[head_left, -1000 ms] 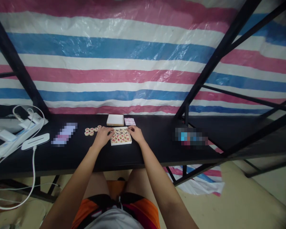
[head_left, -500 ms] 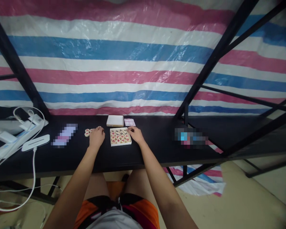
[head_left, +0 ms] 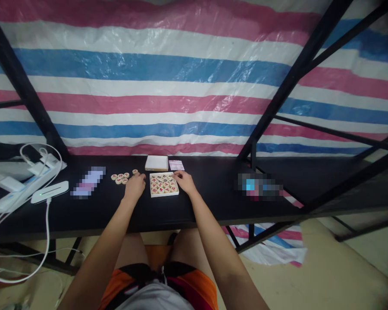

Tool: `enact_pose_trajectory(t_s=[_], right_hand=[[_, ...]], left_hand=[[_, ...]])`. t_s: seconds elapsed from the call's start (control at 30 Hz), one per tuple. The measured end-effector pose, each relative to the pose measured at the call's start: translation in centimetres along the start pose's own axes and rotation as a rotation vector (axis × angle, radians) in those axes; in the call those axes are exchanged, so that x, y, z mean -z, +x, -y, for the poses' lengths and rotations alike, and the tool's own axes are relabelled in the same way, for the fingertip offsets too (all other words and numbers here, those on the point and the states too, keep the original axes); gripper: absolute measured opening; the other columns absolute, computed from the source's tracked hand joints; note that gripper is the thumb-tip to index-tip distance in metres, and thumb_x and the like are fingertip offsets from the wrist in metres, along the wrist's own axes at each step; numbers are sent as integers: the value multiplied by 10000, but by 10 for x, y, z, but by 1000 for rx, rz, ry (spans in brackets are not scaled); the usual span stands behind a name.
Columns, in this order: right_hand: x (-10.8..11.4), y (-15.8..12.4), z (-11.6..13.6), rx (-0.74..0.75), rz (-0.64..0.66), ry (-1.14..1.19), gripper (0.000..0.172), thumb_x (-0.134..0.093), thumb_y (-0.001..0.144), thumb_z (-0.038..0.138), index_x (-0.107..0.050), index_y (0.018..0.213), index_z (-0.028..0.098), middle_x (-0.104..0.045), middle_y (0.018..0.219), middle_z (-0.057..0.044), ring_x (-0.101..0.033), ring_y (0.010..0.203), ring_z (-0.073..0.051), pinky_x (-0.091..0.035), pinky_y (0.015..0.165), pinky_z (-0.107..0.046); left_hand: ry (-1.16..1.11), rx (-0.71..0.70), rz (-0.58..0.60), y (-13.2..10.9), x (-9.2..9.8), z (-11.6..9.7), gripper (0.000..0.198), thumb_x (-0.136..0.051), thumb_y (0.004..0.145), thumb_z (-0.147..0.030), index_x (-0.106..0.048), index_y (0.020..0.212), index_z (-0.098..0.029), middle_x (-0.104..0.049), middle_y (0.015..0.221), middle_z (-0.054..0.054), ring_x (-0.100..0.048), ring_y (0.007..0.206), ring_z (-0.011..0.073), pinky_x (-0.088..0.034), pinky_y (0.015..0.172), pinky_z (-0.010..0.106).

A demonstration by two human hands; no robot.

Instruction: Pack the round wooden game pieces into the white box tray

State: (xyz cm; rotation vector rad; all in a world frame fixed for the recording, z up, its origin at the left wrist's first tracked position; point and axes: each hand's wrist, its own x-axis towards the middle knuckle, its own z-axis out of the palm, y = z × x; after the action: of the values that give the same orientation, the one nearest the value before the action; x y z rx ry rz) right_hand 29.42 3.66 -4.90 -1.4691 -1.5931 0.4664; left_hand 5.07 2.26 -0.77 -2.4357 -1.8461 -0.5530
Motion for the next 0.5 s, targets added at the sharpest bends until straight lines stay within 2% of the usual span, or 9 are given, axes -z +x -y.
enact_pose_trajectory(t_s=[0.07,0.13,0.23,0.3,0.37,0.43,0.5], right_hand=[[0,0,0,-1,2,6,174,-582,781,335,-664,867,208,-682,832,-14,-620,795,-153,-465,796,-280],[0,1,-1,2,3,6,171,-582,781,332,-666,861,206,-683,831,-13,-621,797,-152,-465,799,-279],[0,1,-1,-2,6,6,169,-581,782,328,-667,862,206,-684,832,-13,-622,801,-153,-467,798,-279],[0,1,-1,-3,6,6,164,-581,782,324,-668,862,209,-684,829,-14,-622,798,-154,-468,792,-279],[-1,2,-2,3,0,6,164,-582,782,322,-669,863,209,-684,832,-17,-621,796,-156,-469,788,-280],[-1,2,-3,8,-5,6,166,-585,780,322,-670,861,205,-683,838,-21,-621,793,-156,-469,782,-277],[-2,2,-3,12,-4,2,166,-585,780,322,-670,857,203,-682,842,-21,-620,790,-153,-467,777,-271]], left_hand=[[-111,5,-35,0,1,-1,237,-440,838,-147,-642,959,-173,-597,983,95,-603,890,211,-459,764,307],[-263,-19,-132,1,1,-4,207,-461,844,-180,-641,945,-174,-601,986,82,-597,905,195,-461,811,304],[-483,-156,-223,5,-2,-14,171,-487,848,-230,-643,904,-185,-624,963,54,-591,913,174,-458,849,298],[-562,-254,-174,8,-6,-22,155,-504,838,-236,-650,861,-189,-643,921,39,-598,890,163,-462,831,283],[-570,-313,-72,13,-11,-29,150,-511,822,-217,-659,827,-188,-659,881,32,-608,835,154,-466,787,265],[-520,-359,16,18,-14,-32,160,-510,812,-200,-670,808,-191,-675,845,26,-611,785,150,-460,757,259],[-446,-405,37,20,-15,-32,170,-512,816,-208,-682,809,-200,-689,826,23,-611,787,159,-448,772,268]])
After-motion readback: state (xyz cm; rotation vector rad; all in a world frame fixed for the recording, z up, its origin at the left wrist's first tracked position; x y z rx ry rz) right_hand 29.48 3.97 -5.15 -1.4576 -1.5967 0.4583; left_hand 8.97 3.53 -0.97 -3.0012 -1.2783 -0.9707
